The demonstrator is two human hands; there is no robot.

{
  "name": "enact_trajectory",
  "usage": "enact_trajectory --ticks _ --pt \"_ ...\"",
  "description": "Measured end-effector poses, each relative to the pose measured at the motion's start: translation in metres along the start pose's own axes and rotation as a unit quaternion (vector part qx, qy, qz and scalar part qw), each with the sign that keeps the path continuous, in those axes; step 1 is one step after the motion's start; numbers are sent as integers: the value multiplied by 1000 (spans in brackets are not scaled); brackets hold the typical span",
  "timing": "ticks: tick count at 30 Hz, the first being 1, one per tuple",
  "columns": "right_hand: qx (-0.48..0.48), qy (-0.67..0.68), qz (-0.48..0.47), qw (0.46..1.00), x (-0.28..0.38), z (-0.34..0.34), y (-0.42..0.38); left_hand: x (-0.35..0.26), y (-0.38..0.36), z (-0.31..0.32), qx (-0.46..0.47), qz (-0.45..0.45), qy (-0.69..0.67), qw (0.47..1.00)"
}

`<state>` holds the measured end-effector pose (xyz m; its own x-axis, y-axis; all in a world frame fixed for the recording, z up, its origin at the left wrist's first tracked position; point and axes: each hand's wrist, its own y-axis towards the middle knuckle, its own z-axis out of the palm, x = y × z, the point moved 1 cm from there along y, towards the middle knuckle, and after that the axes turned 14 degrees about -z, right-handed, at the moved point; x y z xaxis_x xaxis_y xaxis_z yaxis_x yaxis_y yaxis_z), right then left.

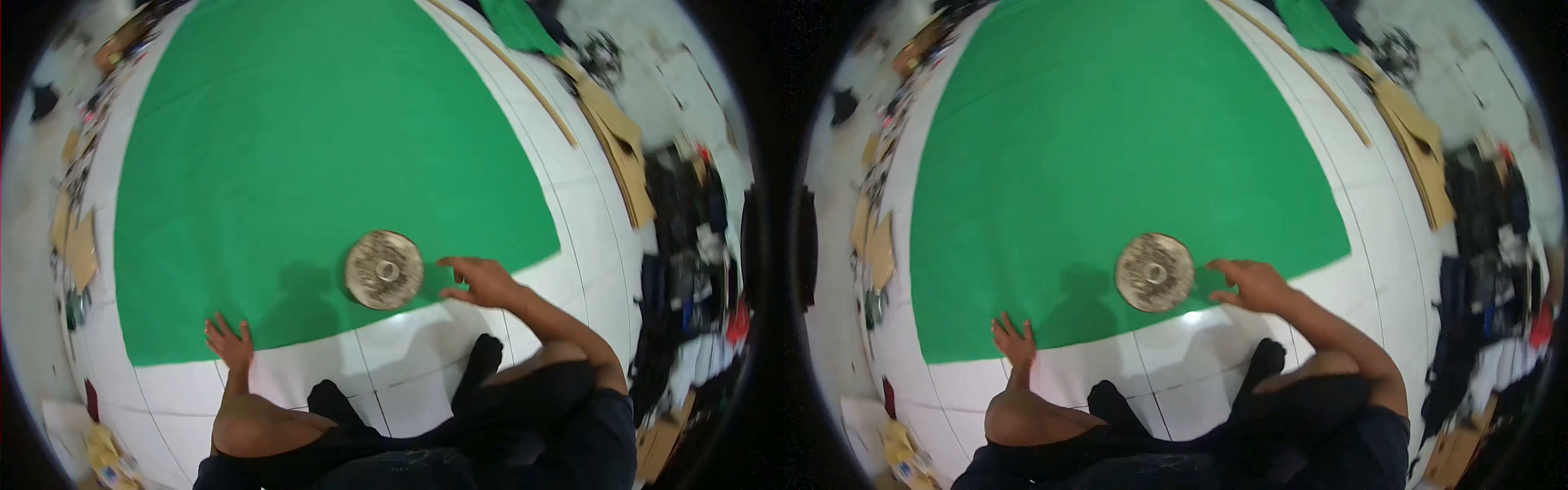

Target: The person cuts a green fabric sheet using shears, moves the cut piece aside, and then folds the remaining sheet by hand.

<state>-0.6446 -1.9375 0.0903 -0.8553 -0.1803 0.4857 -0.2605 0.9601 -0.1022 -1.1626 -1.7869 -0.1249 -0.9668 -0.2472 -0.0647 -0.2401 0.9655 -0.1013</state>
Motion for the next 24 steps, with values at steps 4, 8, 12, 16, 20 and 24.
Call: enact_trajectory --ticks 4,8,12,16,20,24 --pt "-73 66 267 959 -100 24 -102 1 20 -21 13 -1 -34 999" --pt "-137 55 383 912 -184 57 -187 -12 88 -43 -76 59 -138 986" --pt "-246 77 470 845 -247 69 -236 -122 97 -146 -103 160 -276 942" --pt "-367 43 517 772 -303 73 -250 -259 46 -228 -35 234 -267 934" --pt "-392 4 543 742 -326 59 -238 -381 -28 -245 75 369 -205 904" --pt "-379 49 559 736 -348 55 -242 -484 -103 -233 132 459 -102 873"
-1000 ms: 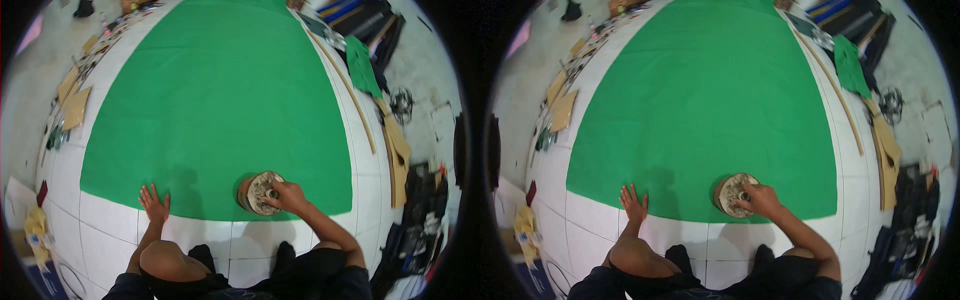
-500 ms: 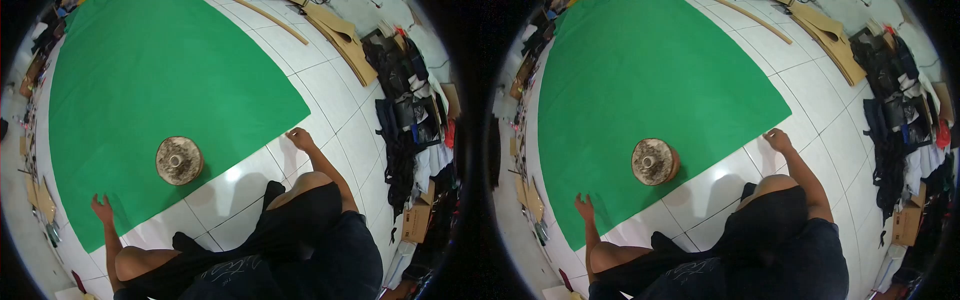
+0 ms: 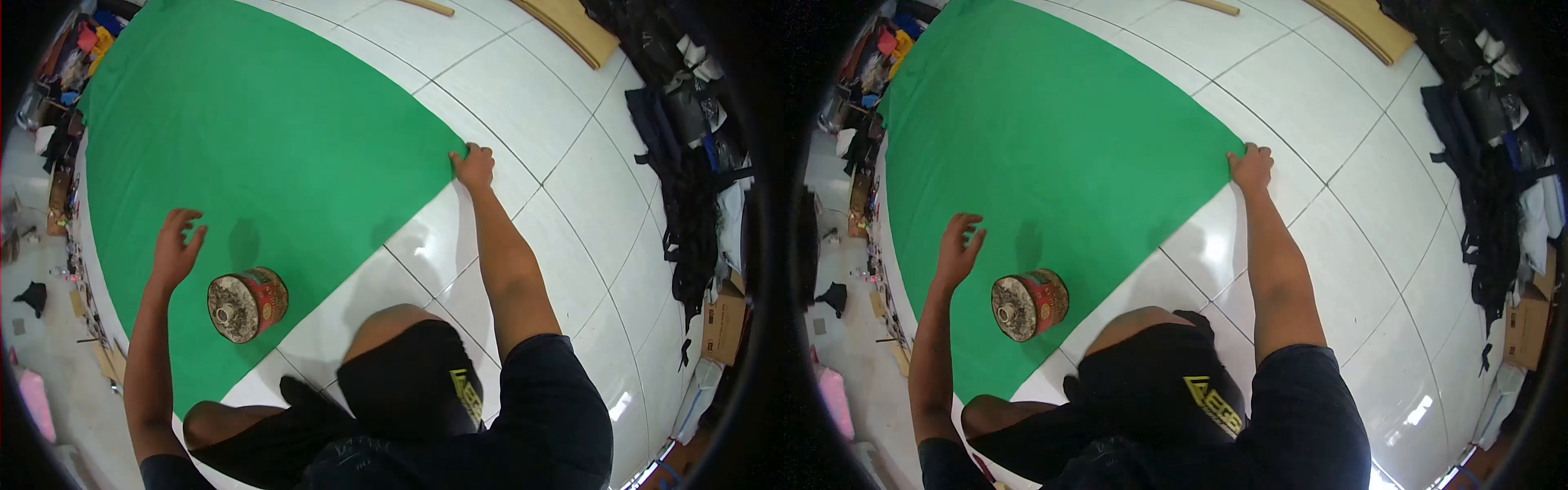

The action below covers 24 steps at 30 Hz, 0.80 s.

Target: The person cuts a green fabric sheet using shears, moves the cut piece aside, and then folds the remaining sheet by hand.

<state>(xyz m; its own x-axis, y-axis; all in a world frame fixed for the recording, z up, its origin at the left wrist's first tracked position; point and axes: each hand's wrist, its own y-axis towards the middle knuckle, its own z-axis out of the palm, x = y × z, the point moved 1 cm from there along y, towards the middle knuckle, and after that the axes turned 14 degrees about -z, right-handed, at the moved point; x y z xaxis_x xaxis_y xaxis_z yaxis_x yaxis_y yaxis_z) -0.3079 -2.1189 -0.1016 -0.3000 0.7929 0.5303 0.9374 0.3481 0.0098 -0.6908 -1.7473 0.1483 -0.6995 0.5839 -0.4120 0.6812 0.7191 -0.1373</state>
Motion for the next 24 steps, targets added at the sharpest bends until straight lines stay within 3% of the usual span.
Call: enact_trajectory --ticks 2,8,13,15,16,18,21,24 --pt "16 12 28 999 -1 -7 5 -42 17 23 43 152 142 977" --pt "93 39 28 994 -20 -5 20 -98 52 76 182 207 181 944" --pt "125 71 -94 985 -46 -12 25 -112 85 135 277 216 216 911" --pt "273 12 -176 946 -43 -54 47 -117 116 174 258 283 198 902" --pt "333 34 -78 939 -29 -91 64 -127 137 196 259 283 180 906" --pt "212 -157 -248 932 -39 -139 126 -156 158 226 252 252 169 919" --pt "37 -183 -268 945 5 -235 170 -228 152 249 311 194 234 900" --pt "60 -162 -253 952 28 -300 192 -276 141 294 314 236 168 904"
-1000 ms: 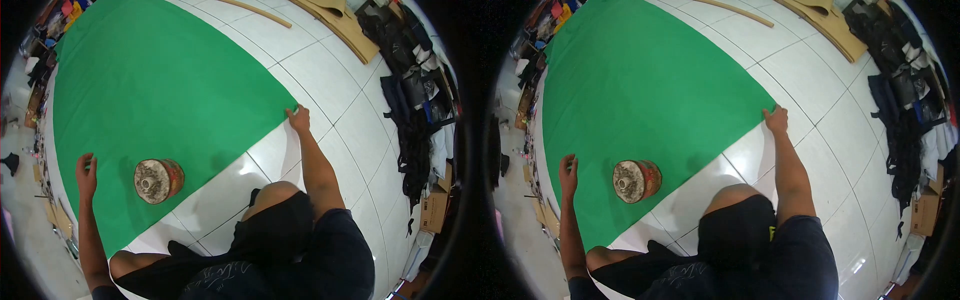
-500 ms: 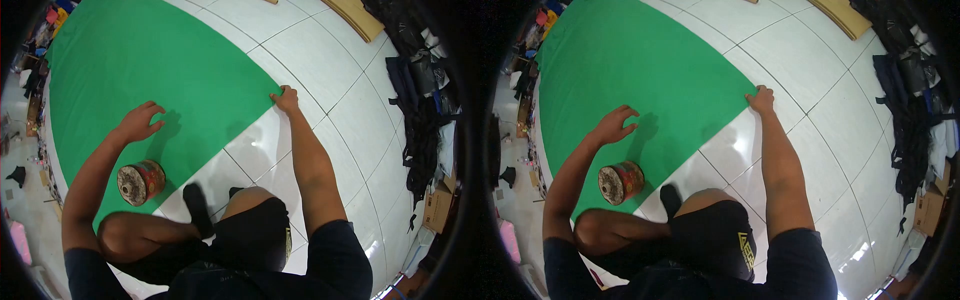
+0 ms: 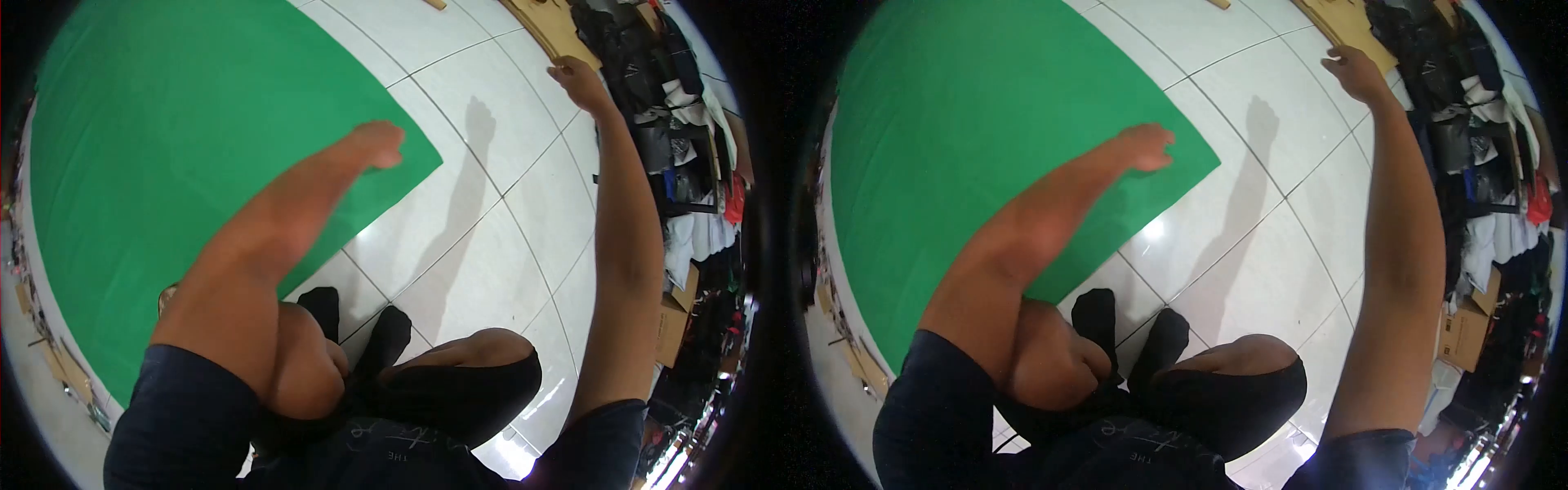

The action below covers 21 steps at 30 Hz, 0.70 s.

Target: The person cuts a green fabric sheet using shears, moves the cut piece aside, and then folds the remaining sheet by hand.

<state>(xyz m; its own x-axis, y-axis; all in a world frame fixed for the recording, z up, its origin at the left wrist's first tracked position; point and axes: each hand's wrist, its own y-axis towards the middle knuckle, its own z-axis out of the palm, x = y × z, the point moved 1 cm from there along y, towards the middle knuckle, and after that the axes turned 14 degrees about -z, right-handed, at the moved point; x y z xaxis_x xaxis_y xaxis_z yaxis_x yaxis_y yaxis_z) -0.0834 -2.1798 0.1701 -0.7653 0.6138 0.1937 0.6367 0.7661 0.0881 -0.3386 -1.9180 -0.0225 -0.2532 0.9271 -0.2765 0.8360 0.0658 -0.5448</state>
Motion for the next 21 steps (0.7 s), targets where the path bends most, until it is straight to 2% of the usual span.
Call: enact_trajectory --ticks 1,3,4,6,8,9,11,12,13,16,18,21 --pt "2 -10 5 1000 2 -16 0 -22 -8 1 5 10 -17 1000" --pt "52 -122 55 990 5 -35 -21 -50 -18 9 31 33 -8 999" --pt "55 -124 69 988 6 -33 -36 -58 -21 13 56 47 10 997" --pt "103 -120 15 987 12 -15 -63 -59 -24 18 63 65 41 995" --pt "199 -76 7 977 25 17 -93 -49 -26 30 71 71 62 993" --pt "243 -46 -3 969 10 47 -110 -39 -23 32 55 59 59 995" --pt "312 -4 10 950 36 89 -137 -15 -18 33 33 40 60 997" --pt "340 45 48 938 51 108 -143 -5 -18 37 10 44 71 996" --pt "317 58 18 946 52 137 -152 3 -17 43 -15 53 81 995" --pt "267 160 35 950 69 204 -144 19 -13 60 -32 64 34 997" --pt "169 178 63 967 86 235 -131 20 -16 60 -40 57 15 997" --pt "127 184 95 970 106 256 -104 14 -20 57 -44 51 8 998"
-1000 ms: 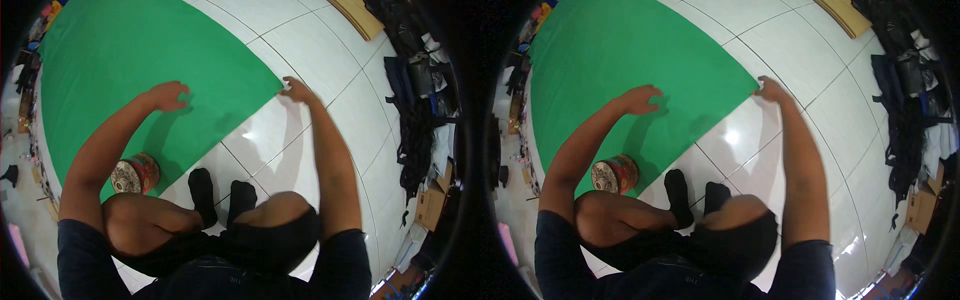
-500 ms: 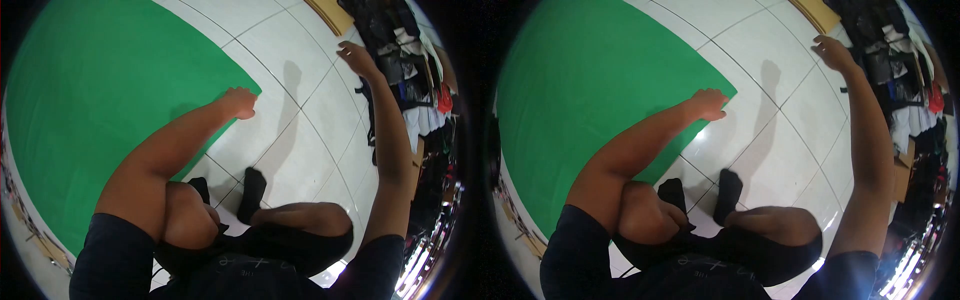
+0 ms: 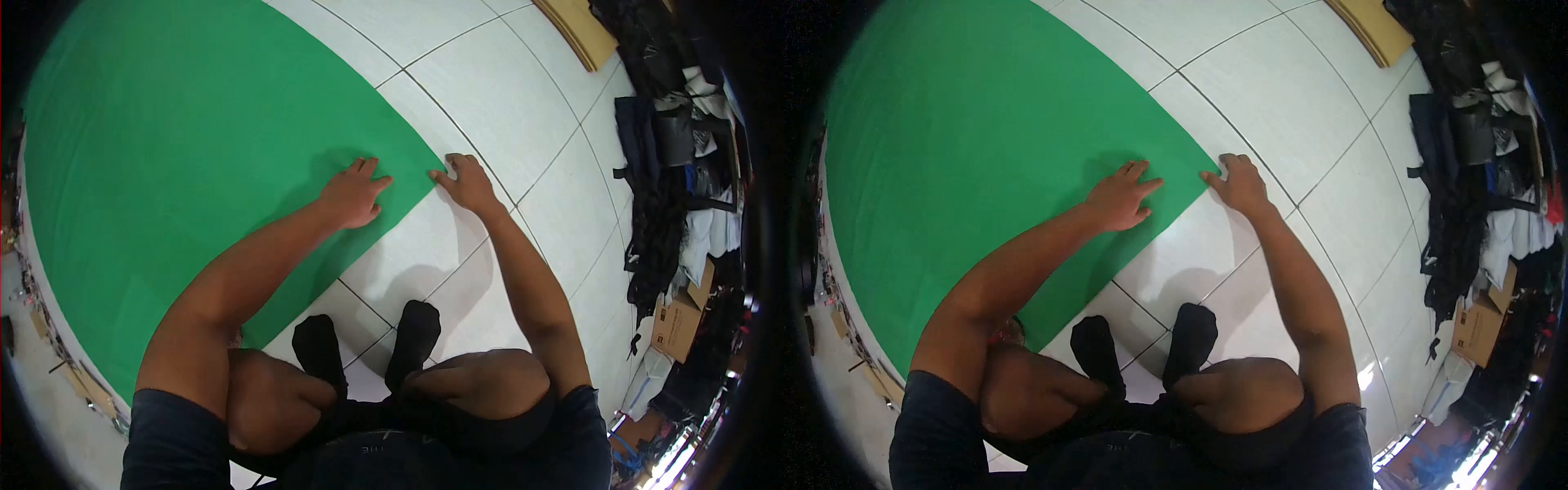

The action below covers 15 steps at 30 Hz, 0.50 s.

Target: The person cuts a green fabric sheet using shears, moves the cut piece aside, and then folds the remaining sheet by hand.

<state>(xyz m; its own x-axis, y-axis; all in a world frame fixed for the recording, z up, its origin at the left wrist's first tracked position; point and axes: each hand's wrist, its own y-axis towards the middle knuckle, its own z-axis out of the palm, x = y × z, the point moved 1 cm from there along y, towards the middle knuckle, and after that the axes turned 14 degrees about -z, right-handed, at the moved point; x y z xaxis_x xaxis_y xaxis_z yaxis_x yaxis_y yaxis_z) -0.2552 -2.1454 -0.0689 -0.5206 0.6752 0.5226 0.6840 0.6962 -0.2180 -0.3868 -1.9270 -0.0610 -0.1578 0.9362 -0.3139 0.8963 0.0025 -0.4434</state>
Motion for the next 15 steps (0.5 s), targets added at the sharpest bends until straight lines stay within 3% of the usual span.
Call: enact_trajectory --ticks 5,7,10,15 --pt "-74 -38 6 997 10 21 19 -9 3 4 -23 -9 25 999" --pt "-74 -20 12 997 12 18 22 -10 4 7 -87 6 62 994" --pt "-52 78 52 994 17 12 24 -10 8 7 -113 55 33 992" --pt "-142 265 78 951 22 21 18 -15 14 3 -85 38 -34 995"
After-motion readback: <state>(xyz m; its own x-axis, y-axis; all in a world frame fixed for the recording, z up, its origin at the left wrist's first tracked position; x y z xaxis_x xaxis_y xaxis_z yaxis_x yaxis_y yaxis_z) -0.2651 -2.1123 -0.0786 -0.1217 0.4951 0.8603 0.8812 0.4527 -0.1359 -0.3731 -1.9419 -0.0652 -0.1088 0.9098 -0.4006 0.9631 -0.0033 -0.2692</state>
